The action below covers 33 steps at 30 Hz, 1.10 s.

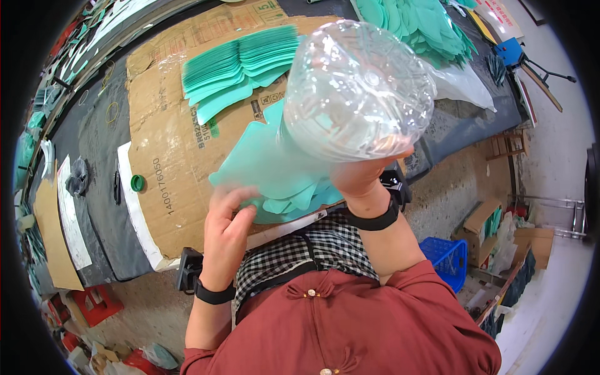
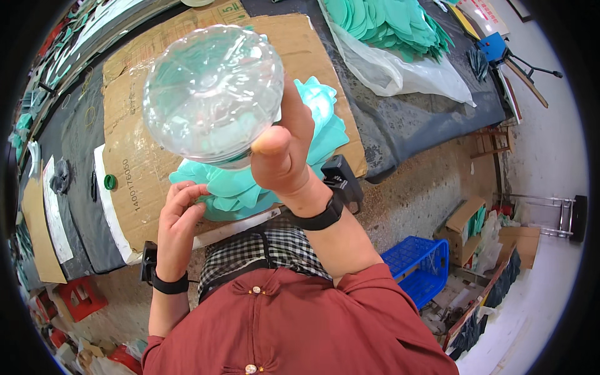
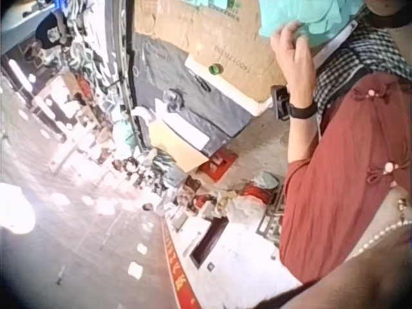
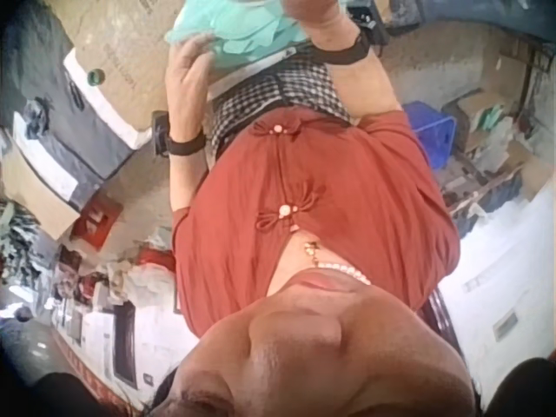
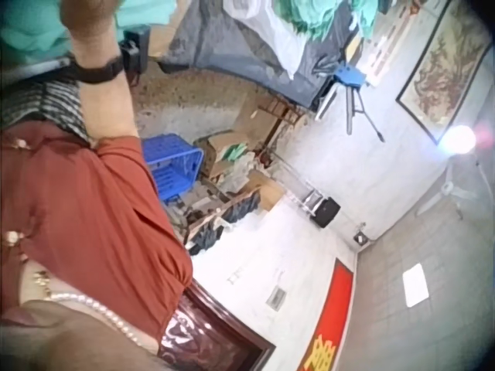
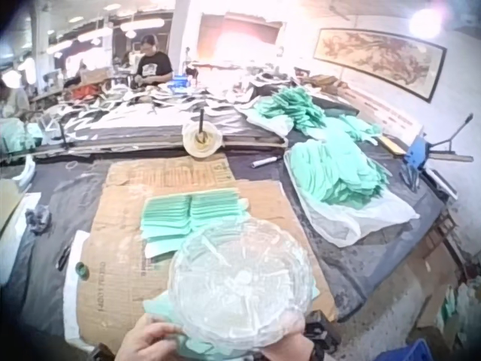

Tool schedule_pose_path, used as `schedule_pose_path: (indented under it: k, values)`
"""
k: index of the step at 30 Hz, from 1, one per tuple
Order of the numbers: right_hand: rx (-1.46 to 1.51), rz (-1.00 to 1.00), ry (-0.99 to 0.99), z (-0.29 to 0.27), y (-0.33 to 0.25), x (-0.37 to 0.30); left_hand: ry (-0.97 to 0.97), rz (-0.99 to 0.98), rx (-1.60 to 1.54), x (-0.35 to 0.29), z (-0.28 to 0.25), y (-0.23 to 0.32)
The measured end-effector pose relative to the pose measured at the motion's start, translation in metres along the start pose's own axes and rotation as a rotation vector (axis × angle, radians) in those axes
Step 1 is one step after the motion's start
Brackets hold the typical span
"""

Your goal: Applying industrial glue to green shoe components using a squeeze bottle.

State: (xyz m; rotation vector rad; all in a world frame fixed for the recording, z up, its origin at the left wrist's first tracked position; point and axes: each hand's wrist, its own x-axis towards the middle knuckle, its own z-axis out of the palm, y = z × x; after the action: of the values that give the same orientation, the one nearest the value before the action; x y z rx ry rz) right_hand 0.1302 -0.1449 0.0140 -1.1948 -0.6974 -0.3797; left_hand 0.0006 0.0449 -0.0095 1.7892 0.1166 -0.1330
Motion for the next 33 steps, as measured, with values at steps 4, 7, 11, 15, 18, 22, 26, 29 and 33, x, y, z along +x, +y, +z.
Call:
schedule_pose_path:
  k: [4, 7, 11, 15, 18, 22, 26, 29, 33]
  values:
    - [-0.005, -0.033, -0.078, 0.014, 0.017, -0.016, 0.119, 0.022, -0.002, 0.003, 0.010, 0.009]
    - [0.146, 0.020, 0.006, 0.014, 0.013, -0.019, 0.049, -0.041, -0.094, 0.003, 0.008, 0.011]
    - [0.071, 0.020, 0.024, 0.003, 0.001, -0.003, -0.023, -0.109, -0.045, 0.003, -0.002, 0.012]
    - [0.038, -0.164, -0.218, 0.016, 0.003, -0.008, 0.021, -0.075, -0.067, 0.001, 0.000, 0.019]
    - [0.085, -0.253, -0.208, 0.014, 0.007, -0.029, 0.040, -0.072, -0.114, -0.001, 0.003, 0.025]
    - [0.022, -0.079, 0.174, -0.047, 0.006, -0.025, 0.002, -0.109, -0.047, 0.005, 0.001, 0.026]
    - [-0.386, 0.081, 0.679, -0.110, -0.004, 0.005, 0.013, -0.101, 0.001, 0.006, 0.002, 0.023]
    - [-0.538, 0.091, 0.631, -0.119, -0.009, 0.007, 0.035, -0.077, 0.030, 0.006, 0.005, 0.021]
    - [-0.531, 0.167, 0.535, -0.093, -0.025, -0.029, 0.040, -0.080, 0.047, 0.005, 0.004, 0.018]
